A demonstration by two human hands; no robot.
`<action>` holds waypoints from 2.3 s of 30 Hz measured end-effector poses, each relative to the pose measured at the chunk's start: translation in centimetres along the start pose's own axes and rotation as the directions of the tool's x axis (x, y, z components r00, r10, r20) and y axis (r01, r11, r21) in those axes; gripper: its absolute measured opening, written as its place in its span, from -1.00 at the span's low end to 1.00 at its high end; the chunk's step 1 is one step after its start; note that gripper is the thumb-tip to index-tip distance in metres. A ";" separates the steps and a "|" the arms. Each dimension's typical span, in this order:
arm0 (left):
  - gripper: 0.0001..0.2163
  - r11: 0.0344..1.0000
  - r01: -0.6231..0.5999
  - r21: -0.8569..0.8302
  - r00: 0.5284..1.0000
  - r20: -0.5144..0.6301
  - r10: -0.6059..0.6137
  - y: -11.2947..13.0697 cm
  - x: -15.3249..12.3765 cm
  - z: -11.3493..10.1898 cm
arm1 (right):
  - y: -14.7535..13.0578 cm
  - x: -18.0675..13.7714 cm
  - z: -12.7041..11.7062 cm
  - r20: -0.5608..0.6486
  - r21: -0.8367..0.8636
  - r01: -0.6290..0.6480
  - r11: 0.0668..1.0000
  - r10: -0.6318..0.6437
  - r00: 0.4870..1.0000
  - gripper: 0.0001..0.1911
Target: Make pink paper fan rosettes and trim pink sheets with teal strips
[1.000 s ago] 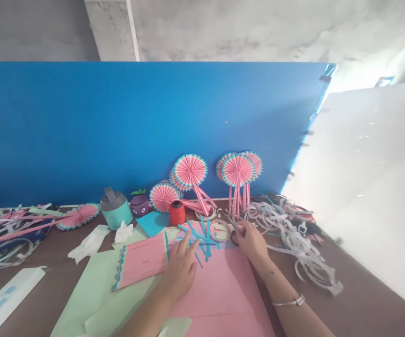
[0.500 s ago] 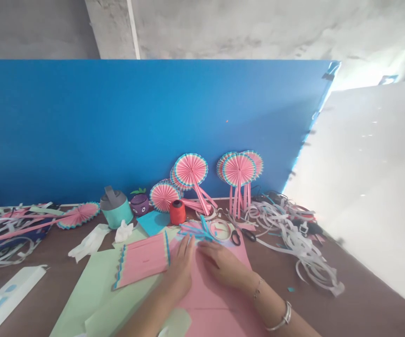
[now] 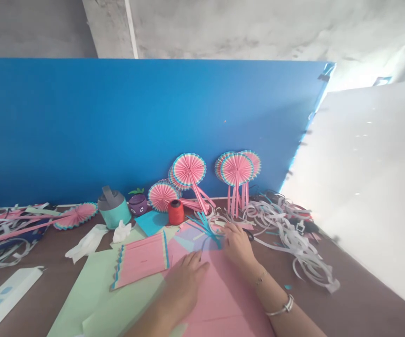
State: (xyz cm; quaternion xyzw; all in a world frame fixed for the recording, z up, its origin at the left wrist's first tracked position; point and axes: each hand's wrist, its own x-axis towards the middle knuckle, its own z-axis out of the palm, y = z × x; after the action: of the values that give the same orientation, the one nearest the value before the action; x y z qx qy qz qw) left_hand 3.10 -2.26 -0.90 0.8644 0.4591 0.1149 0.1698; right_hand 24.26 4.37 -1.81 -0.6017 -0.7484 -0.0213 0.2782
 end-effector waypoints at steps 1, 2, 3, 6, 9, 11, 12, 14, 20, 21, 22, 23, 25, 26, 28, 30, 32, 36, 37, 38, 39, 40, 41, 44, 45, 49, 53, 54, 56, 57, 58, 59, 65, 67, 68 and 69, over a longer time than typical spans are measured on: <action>-0.43 1.000 -0.016 0.019 0.999 -0.027 0.017 0.4 -0.1 -0.2 | 0.3 0.1 0.0 0.013 -0.038 -0.015 0.999 0.015 1.000 -0.56; -0.49 0.999 -0.029 0.033 0.998 -0.054 0.031 0.8 -0.1 -0.4 | 0.5 0.1 0.0 0.026 -0.063 -0.027 0.998 0.029 0.999 -0.59; -0.53 0.998 -0.034 0.044 0.996 -0.075 0.037 1.1 -0.2 -0.6 | 0.6 0.1 0.0 0.033 -0.073 -0.039 0.997 0.041 0.999 -0.63; -0.56 0.998 0.027 0.054 0.994 -0.108 -0.021 1.3 0.0 -0.7 | 0.4 0.2 -0.2 0.002 -0.056 -0.060 0.997 0.060 0.998 -0.71; -0.51 0.982 0.183 0.054 0.972 -0.160 -0.172 0.3 0.5 -0.2 | 0.1 0.3 -0.5 -0.081 -0.004 -0.076 0.997 0.075 0.994 -0.75; -0.47 0.963 0.266 0.045 0.944 -0.215 -0.251 -0.7 0.9 0.2 | 0.0 0.4 -0.5 -0.144 0.042 -0.089 0.995 0.094 0.985 -0.75; -0.44 0.953 0.300 0.033 0.926 -0.252 -0.282 -1.1 1.1 0.4 | 0.0 0.4 -0.5 -0.171 0.061 -0.100 0.993 0.109 0.979 -0.75; -0.38 0.947 0.321 0.003 0.898 -0.318 -0.304 -1.7 1.3 0.7 | 0.2 0.4 -0.5 -0.202 0.078 -0.129 0.989 0.142 0.969 -0.76; -0.48 0.990 0.138 0.000 0.954 -0.268 -0.133 -1.6 1.0 0.5 | 0.5 0.6 -0.6 -0.165 0.085 -0.246 0.966 0.257 0.952 -0.81; -0.51 0.996 0.087 0.001 0.974 -0.212 -0.085 -1.3 0.9 0.3 | 0.4 0.6 -0.7 -0.153 0.091 -0.259 0.962 0.271 0.951 -0.81; -0.53 0.999 0.034 -0.002 0.988 -0.149 -0.034 -1.1 0.7 0.1 | 0.3 0.6 -0.7 -0.138 0.098 -0.268 0.958 0.280 0.950 -0.81; -0.52 1.000 -0.016 -0.008 0.996 -0.083 0.015 -0.9 0.5 -0.2 | 0.2 0.6 -0.7 -0.127 0.103 -0.275 0.956 0.286 0.950 -0.78; -0.48 0.996 -0.086 -0.025 0.996 0.029 0.087 -0.5 0.2 -0.6 | 0.0 0.5 -0.6 -0.116 0.105 -0.280 0.954 0.292 0.949 -0.69; -0.45 0.994 -0.101 -0.033 0.992 0.071 0.103 -0.3 0.0 -0.7 | 0.0 0.4 -0.5 -0.122 0.100 -0.283 0.954 0.294 0.948 -0.63; -0.40 0.994 -0.098 -0.040 0.987 0.124 0.102 0.0 -0.2 -0.9 | 0.2 0.3 -0.1 -0.158 0.089 -0.289 0.953 0.299 0.941 -0.55; -0.36 0.995 -0.093 -0.041 0.984 0.147 0.098 0.2 -0.4 -0.9 | 0.5 0.4 0.2 -0.222 0.105 -0.298 0.949 0.315 0.923 -0.55; -0.35 0.994 -0.103 -0.047 0.985 0.136 0.109 0.2 -0.4 -0.8 | 0.7 0.5 0.3 -0.278 0.166 -0.288 0.943 0.325 0.904 -0.57; -0.46 0.994 -0.095 -0.055 0.995 0.015 0.096 -0.4 0.0 0.1 | 0.1 0.8 -0.5 -0.252 0.417 -0.157 0.895 0.280 0.927 -0.65; -0.51 0.995 -0.086 -0.057 0.996 -0.043 0.083 -0.7 0.2 0.3 | -0.3 0.8 -0.8 -0.223 0.484 -0.123 0.866 0.258 0.940 -0.68; -0.55 0.995 -0.076 -0.065 0.991 -0.115 0.068 -0.9 0.5 0.5 | -0.7 0.7 -1.1 -0.193 0.536 -0.095 0.839 0.231 0.953 -0.72; -0.57 0.994 -0.070 -0.084 0.978 -0.203 0.052 -1.1 0.7 0.7 | -1.1 0.7 -1.3 -0.168 0.569 -0.069 0.820 0.198 0.966 -0.75; -0.58 0.991 -0.076 -0.113 0.955 -0.293 0.040 -1.3 0.9 0.8 | -1.5 0.6 -1.4 -0.153 0.578 -0.042 0.815 0.158 0.975 -0.77; -0.57 0.985 -0.094 -0.144 0.925 -0.378 0.033 -1.4 1.0 0.9 | -1.8 0.4 -1.5 -0.152 0.568 -0.006 0.823 0.113 0.982 -0.79; -0.53 0.964 -0.166 -0.208 0.838 -0.546 0.027 -1.5 1.2 0.8 | -2.6 0.0 -1.5 -0.202 0.471 0.150 0.869 -0.059 0.978 -0.84; -0.51 0.958 -0.179 -0.224 0.819 -0.573 0.019 -1.5 1.2 0.7 | -2.9 -0.2 -1.4 -0.213 0.437 0.205 0.876 -0.121 0.970 -0.86; -0.49 0.918 -0.189 -0.348 0.775 -0.627 -0.079 -1.5 1.3 0.3 | -3.9 -0.7 -1.6 -0.164 0.413 0.367 0.833 -0.329 0.930 -0.91; -0.51 0.845 -0.196 -0.497 0.743 -0.638 -0.203 -2.2 1.6 0.0 | -4.7 -1.0 -2.1 -0.089 0.491 0.405 0.772 -0.418 0.904 -0.86; -0.52 0.831 -0.196 -0.520 0.736 -0.638 -0.225 -2.4 1.7 -0.1 | -4.7 -1.0 -2.2 -0.057 0.526 0.378 0.761 -0.412 0.909 -0.87; -0.51 0.807 -0.198 -0.557 0.726 -0.636 -0.261 -2.8 1.9 -0.4 | -4.9 -1.1 -2.4 0.011 0.620 0.282 0.732 -0.367 0.930 -0.90; -0.51 0.792 -0.198 -0.578 0.721 -0.633 -0.282 -2.9 2.0 -0.5 | -4.9 -1.2 -2.5 0.047 0.672 0.221 0.707 -0.338 0.940 -0.91; -0.51 0.772 -0.194 -0.605 0.719 -0.623 -0.308 -3.0 2.1 -0.6 | -5.0 -1.2 -2.7 0.082 0.722 0.159 0.673 -0.311 0.947 -0.90; -0.52 0.747 -0.186 -0.638 0.721 -0.605 -0.337 -3.1 2.2 -0.7 | -5.0 -1.2 -2.8 0.117 0.766 0.101 0.635 -0.292 0.949 -0.88; -0.74 0.612 -0.108 -0.783 0.729 -0.481 -0.487 -3.2 2.2 -1.3 | -5.3 -1.2 -3.1 0.317 0.912 -0.220 0.345 -0.255 0.914 -0.73; -0.73 0.581 -0.093 -0.809 0.698 -0.469 -0.541 -3.4 2.2 -1.4 | -5.3 -1.1 -3.1 0.325 0.930 -0.269 0.251 -0.222 0.919 -0.69; -0.72 0.568 -0.093 -0.818 0.687 -0.466 -0.558 -3.6 2.3 -1.4 | -5.2 -1.0 -3.1 0.318 0.935 -0.271 0.228 -0.204 0.926 -0.68; -0.70 0.567 -0.104 -0.817 0.678 -0.476 -0.560 -3.8 2.3 -1.4 | -5.2 -0.9 -3.1 0.306 0.938 -0.262 0.225 -0.187 0.934 -0.68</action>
State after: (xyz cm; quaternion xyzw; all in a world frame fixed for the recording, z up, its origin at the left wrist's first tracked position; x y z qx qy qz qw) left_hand 1.06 1.89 -1.05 0.5095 0.5040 0.5955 0.3630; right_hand 20.86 0.98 1.94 -0.3076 -0.6185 0.5647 0.4516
